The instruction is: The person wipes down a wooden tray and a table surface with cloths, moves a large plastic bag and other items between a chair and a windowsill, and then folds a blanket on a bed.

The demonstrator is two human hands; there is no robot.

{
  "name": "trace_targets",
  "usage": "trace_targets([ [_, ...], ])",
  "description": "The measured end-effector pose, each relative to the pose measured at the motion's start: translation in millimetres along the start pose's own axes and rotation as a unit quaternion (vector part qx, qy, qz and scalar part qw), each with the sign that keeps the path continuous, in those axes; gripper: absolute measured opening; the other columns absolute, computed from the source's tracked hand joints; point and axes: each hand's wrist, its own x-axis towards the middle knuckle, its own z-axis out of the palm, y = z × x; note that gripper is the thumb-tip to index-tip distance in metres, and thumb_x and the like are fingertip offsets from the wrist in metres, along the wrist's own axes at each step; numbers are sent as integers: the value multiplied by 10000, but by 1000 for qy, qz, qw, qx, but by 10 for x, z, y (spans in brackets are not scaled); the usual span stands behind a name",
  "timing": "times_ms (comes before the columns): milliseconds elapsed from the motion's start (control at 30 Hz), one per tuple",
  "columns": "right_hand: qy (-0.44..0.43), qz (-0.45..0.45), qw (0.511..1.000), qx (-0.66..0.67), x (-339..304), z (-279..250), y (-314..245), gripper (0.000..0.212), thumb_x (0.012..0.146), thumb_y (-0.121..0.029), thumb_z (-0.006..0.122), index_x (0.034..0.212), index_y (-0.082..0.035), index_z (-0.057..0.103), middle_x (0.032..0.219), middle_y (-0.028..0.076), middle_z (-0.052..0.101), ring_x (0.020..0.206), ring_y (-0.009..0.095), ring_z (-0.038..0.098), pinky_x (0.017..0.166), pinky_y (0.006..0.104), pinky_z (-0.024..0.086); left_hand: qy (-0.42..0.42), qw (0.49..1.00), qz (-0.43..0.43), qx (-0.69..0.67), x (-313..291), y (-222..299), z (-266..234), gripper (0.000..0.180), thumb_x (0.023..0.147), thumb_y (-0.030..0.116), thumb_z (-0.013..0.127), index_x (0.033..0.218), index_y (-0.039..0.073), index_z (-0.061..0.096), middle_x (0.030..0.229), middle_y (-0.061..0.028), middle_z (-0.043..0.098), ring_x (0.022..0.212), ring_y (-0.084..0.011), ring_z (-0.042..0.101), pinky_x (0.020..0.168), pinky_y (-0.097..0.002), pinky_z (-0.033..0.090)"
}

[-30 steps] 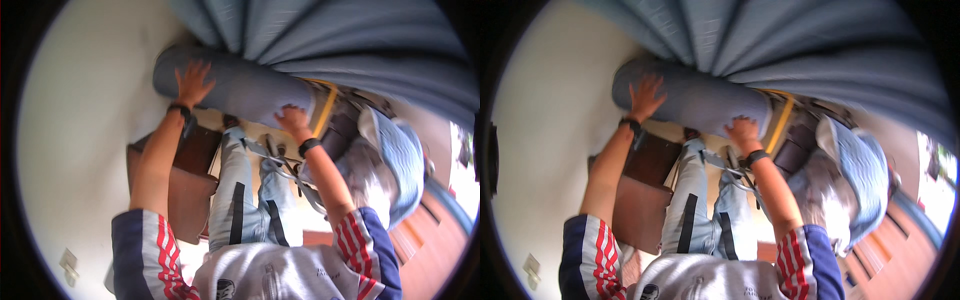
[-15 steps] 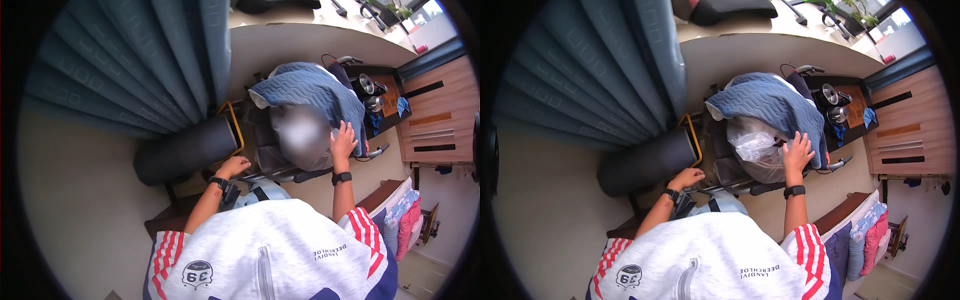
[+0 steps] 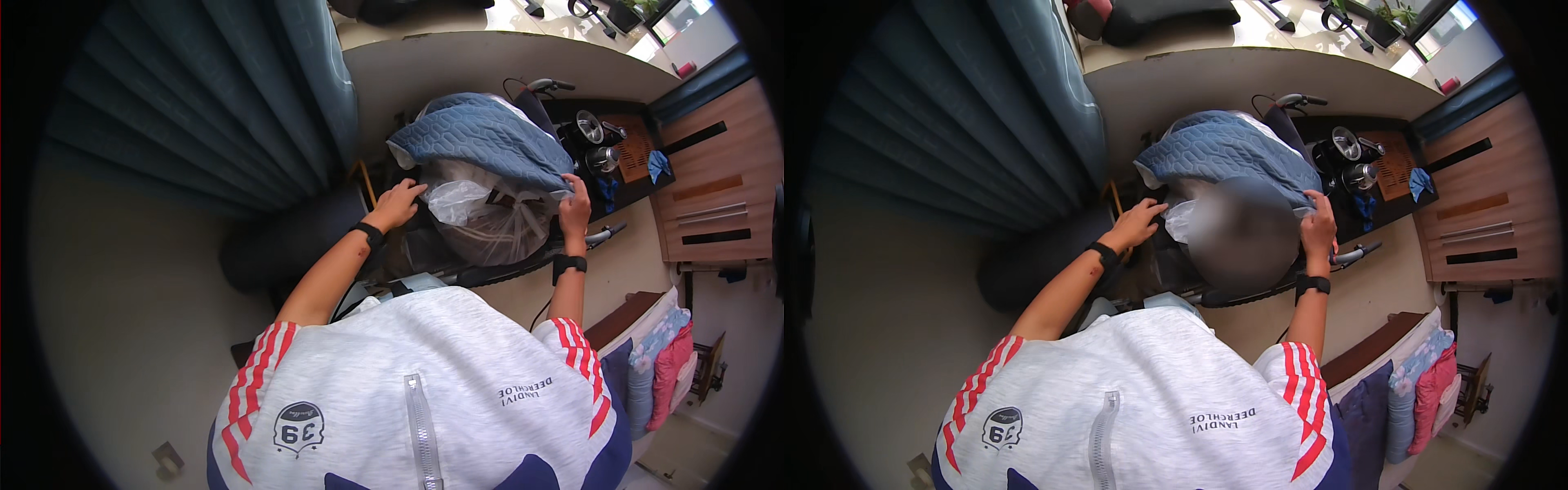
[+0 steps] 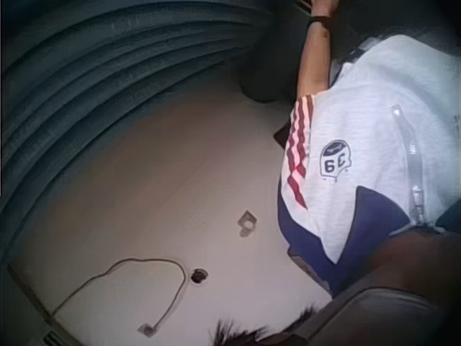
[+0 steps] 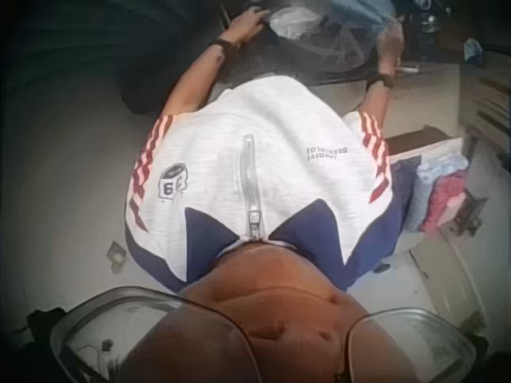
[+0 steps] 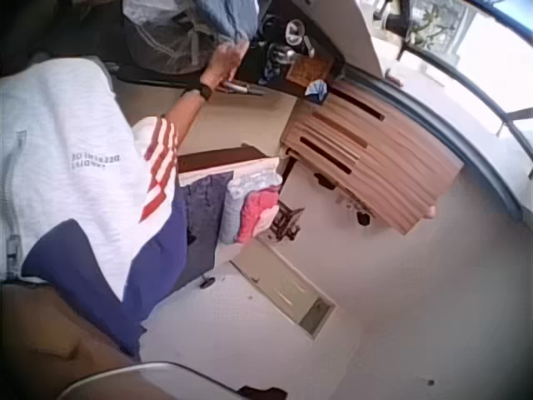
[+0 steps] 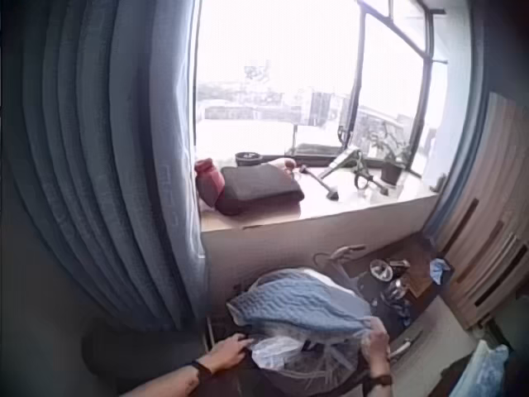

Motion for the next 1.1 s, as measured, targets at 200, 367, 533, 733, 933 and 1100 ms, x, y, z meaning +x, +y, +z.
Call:
trace_targets([
  [200, -91, 48, 993, 62, 197, -373, -75, 396, 696, -15, 446, 1065, -52, 584, 855, 183, 542, 811, 368, 545, 774, 369, 469, 54, 971, 90, 217, 719, 249, -131, 382, 805, 142, 651, 1186, 162, 653, 1598, -112, 197, 1457, -342, 226, 1112, -597, 268],
  [367, -71, -24, 997, 35, 325, -618, -709, 416, 675, -178, 555, 1080, -82, 578, 907, 162, 557, 819, 338, 553, 789, 378, 480, 97, 938, 183, 278, 761, 42, -322, 258, 781, 161, 686, 995, 33, 623, 1543, -147, 296, 1424, -329, 301, 1123, -630, 207],
  [533, 38, -102, 978, -176, 580, -867, -659, 546, 699, -147, 657, 1232, -139, 532, 1047, 134, 546, 1021, 345, 557, 887, 431, 464, 243, 932, 254, 85, 610, 509, -1008, 445, 681, 127, 773, 1053, 21, 552, 1187, -140, 504, 1159, -326, 526, 1009, -503, 384],
  [733, 77, -7, 975, -210, 880, -368, -1268, 346, 798, -242, 746, 1081, -136, 576, 1095, 92, 508, 1013, 269, 537, 799, 383, 459, 253, 928, 268, 56, 48, 807, -1740, 544, 670, -135, 600, 1187, -2, 498, 1058, -186, 493, 878, -404, 618, 735, -414, 551],
  [933, -113, -100, 988, -27, -4, 931, -2789, 936, 627, -408, 868, 1391, -133, 403, 1359, 136, 466, 1263, 330, 483, 937, 546, 445, 232, 952, 192, -45, -725, 660, -1923, 720, 702, -37, 746, 1337, 35, 415, 1143, -204, 578, 1031, -387, 635, 867, -406, 548],
  [1100, -90, -149, 975, 136, -99, 1923, -2728, 807, 684, -117, 776, 1409, -111, 421, 1407, 160, 499, 1317, 344, 462, 1015, 603, 360, 283, 953, 94, -42, -1470, 445, -2072, 773, 797, 194, 783, 1439, 82, 369, 1057, -200, 693, 970, -366, 685, 858, -401, 569],
])
